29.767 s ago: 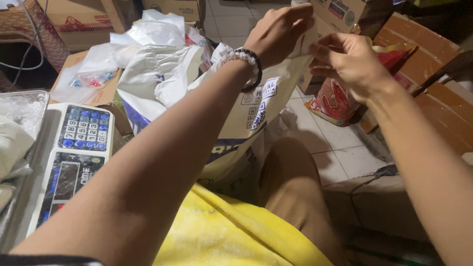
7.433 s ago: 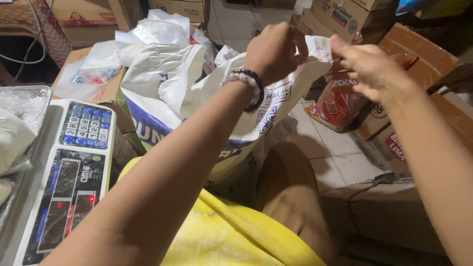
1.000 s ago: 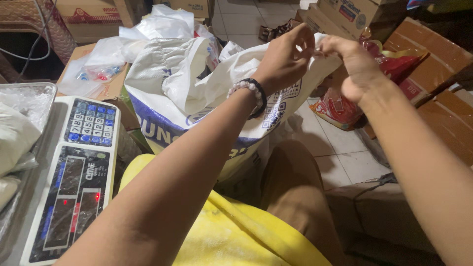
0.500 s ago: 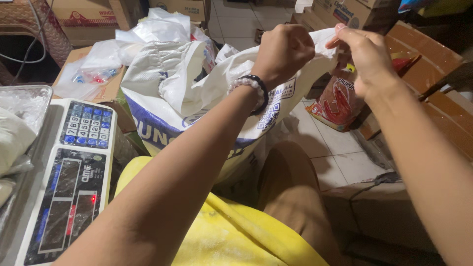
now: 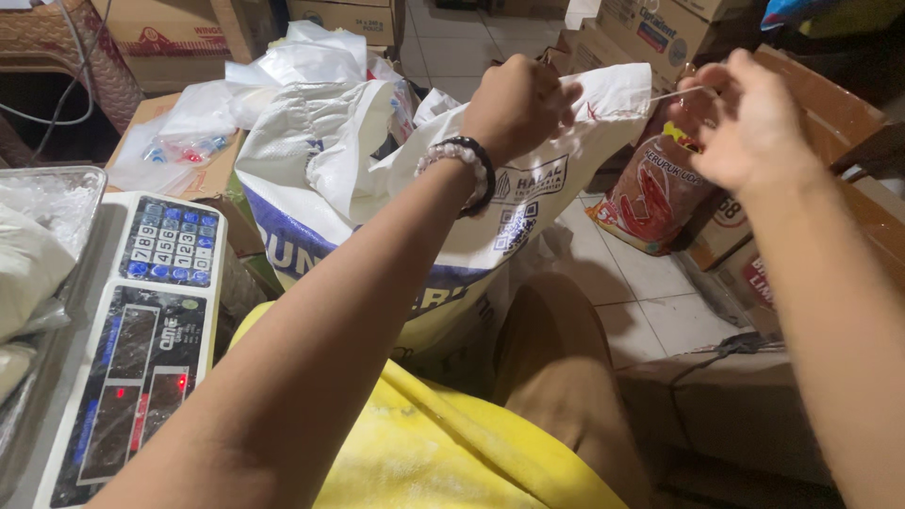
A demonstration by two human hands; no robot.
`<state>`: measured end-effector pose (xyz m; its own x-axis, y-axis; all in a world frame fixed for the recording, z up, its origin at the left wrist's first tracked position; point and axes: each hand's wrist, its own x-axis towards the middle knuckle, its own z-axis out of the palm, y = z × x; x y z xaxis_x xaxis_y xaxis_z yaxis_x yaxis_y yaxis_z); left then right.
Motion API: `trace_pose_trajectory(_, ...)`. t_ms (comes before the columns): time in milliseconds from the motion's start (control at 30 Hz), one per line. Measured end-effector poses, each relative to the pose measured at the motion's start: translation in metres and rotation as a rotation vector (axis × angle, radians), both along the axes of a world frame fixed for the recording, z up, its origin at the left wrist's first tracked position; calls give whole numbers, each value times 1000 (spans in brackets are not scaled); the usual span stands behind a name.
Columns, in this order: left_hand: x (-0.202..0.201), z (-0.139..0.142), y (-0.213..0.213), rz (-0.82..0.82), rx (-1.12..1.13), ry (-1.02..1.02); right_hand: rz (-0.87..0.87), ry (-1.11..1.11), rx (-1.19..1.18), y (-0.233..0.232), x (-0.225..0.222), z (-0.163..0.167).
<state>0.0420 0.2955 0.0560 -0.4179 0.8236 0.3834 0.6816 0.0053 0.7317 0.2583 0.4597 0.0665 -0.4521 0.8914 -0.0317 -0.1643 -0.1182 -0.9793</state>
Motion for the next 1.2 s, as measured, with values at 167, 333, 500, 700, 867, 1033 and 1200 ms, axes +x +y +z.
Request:
trace_pose_trajectory(167, 8, 0, -12, 56, 187, 206, -247, -49, -161, 11, 27, -3)
trace_pose_trajectory(333, 17, 2, -4, -76, 351, 351, -496, -243, 395, -20, 21, -13)
trace_pose_trajectory(500, 22, -1, 4, -78, 300, 363, -70, -358, 1218, -52, -7, 6)
trace_pose_trajectory(700, 5, -10, 1, -23, 401, 218, 46, -555, 1329, -76, -28, 14)
trace_pose_trajectory(867, -4, -17, 3, -56, 337, 43, 104, -379, 879, -67, -35, 10)
trace_pose_trajectory(1033, -13, -23, 3, -105, 372, 23, 178, -342, 644, -49, -40, 2)
trace_pose_trajectory(1200, -21, -24, 8, -236, 397, -359, 250, -189, 584, -36, -38, -6)
